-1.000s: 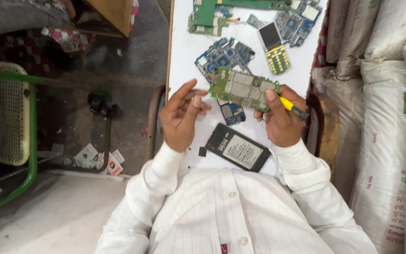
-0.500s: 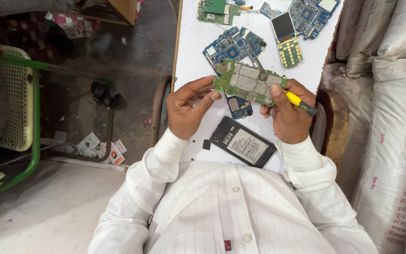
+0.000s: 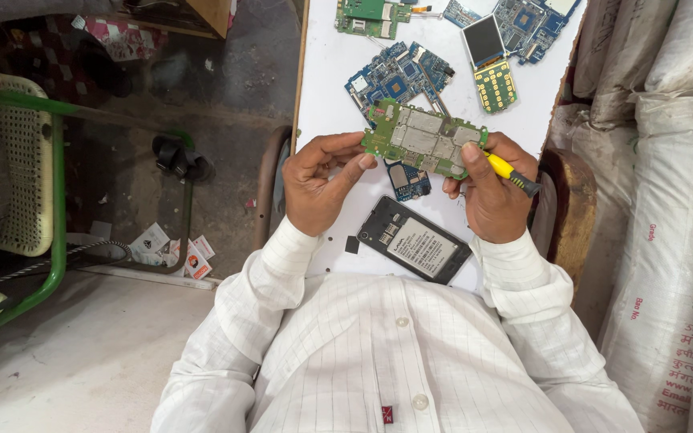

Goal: The person holds a green circuit board and uses a yellow-handled screwdriver to probe and adjust components on its surface. The person repeatedly repositions the board and continues to work on different areas with the screwdriver.

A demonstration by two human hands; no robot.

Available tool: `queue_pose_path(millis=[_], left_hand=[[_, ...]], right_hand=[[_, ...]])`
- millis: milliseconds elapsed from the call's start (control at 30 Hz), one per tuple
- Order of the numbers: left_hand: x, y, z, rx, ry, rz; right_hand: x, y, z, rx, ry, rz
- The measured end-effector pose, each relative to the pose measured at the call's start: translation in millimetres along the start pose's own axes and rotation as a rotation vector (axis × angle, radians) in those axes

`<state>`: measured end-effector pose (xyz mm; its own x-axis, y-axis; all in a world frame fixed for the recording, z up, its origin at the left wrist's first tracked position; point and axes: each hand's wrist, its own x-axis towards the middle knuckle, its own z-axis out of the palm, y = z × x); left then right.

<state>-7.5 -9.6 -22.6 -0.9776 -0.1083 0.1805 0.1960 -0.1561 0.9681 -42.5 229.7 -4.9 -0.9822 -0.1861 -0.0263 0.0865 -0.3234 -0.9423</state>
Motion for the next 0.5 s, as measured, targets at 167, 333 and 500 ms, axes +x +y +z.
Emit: queue_pose_path(millis=[167,333,500], left_hand=[[1.8,0.4,0.0,-0.047,-0.003,-0.011],[1.9,0.7,0.6,-0.086,-0.002,-0.029],[2.2,0.7,-0.8,-0.070,0.015,-0.024]], right_hand=[[-0.6,1.2,-1.8,0.016,-0.024,-0.012],[0.2,1.9,-3.6,0.038,-0.038,-0.026],[-0.7,0.6,-1.4,-0.050,-0.038,0.012]])
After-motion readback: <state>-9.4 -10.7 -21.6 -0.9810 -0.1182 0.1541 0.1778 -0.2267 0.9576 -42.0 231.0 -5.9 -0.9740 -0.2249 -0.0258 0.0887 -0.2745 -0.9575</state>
